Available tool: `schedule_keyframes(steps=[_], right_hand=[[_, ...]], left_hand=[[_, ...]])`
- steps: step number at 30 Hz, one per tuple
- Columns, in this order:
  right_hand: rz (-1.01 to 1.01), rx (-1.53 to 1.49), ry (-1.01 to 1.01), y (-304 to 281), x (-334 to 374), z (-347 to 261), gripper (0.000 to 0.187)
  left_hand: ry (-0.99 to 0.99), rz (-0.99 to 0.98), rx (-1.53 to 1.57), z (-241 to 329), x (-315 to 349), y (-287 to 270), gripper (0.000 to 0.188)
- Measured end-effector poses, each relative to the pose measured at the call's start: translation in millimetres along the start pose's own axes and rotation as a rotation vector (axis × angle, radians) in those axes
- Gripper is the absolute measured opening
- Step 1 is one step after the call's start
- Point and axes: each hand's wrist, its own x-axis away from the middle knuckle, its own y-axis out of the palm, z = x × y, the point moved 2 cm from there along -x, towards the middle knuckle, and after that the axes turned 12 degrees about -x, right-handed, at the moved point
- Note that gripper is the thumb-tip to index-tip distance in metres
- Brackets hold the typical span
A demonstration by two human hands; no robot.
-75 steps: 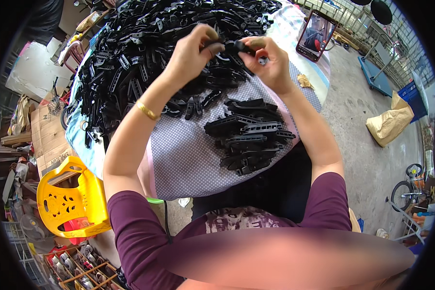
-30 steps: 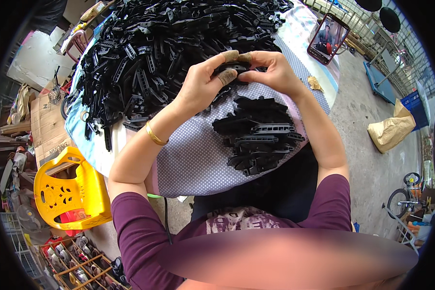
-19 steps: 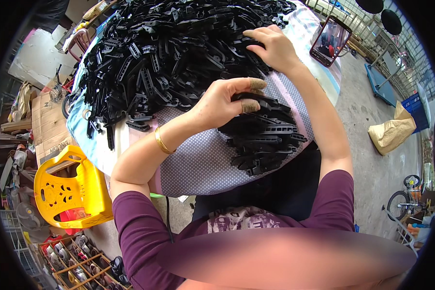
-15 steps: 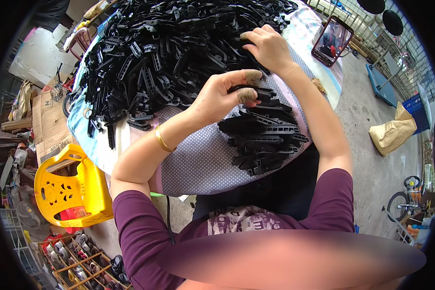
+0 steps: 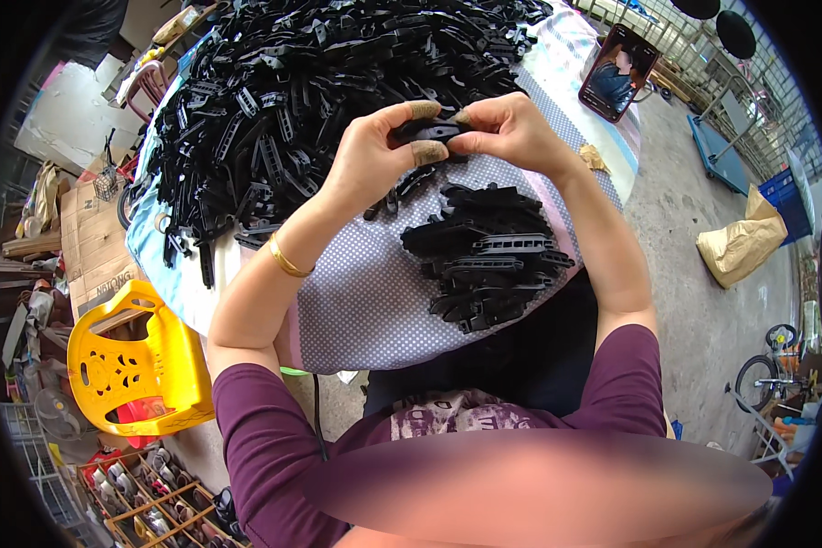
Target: Sorting and stacking small black plastic hardware components on a workbench.
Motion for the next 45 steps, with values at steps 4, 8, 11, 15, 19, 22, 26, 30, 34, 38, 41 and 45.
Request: schedule_keyframes(steps=[4, 8, 11, 15, 19, 22, 26, 30, 34, 38, 41, 45], right_hand=[[-0.077, -0.161, -0.019, -10, 0, -2, 0.023], [0.404, -0.119, -0.111, -69, 6, 17, 0.026], [0.487, 0.371, -0.033, -85, 8, 39, 0.029], [0.332, 0.644, 0.105, -65, 5, 37, 0.03], [0.288, 0.738, -0.019, -56, 8, 31, 0.025], [0.251, 0.852, -0.007, -55, 8, 27, 0.024], [0.411, 0.402, 0.009, -57, 6, 20, 0.022], [0.125, 0.281, -0.329, -7, -2, 0, 0.019], [0.2, 0.253, -0.268, -2, -1, -4, 0.021], [0.404, 0.824, 0.122, -40, 8, 10, 0.031], [0.276, 0.829, 0.251, -58, 11, 29, 0.042], [0.286, 0.833, 0.22, -65, 9, 31, 0.031]], left_hand=[[-0.058, 0.055, -0.042, 6, 7, 2, 0.028], [0.154, -0.211, -0.025, 26, 21, 21, 0.031], [0.383, -0.364, -0.254, 42, 29, 27, 0.036], [0.473, -0.488, -0.263, 34, 30, 28, 0.044], [0.39, -0.504, -0.144, 25, 21, 26, 0.043], [0.021, -0.333, 0.029, 18, 13, 20, 0.032], [-0.16, -0.066, 0.26, -6, -2, 14, 0.036], [-0.196, -0.016, 0.473, -19, -4, 16, 0.034], [-0.288, 0.037, 0.391, -24, -5, 9, 0.03], [-0.312, 0.103, 0.47, -17, -5, 4, 0.027], [-0.29, 0.104, 0.526, -22, -6, 3, 0.026], [-0.328, 0.111, 0.535, -19, -7, 0, 0.026]])
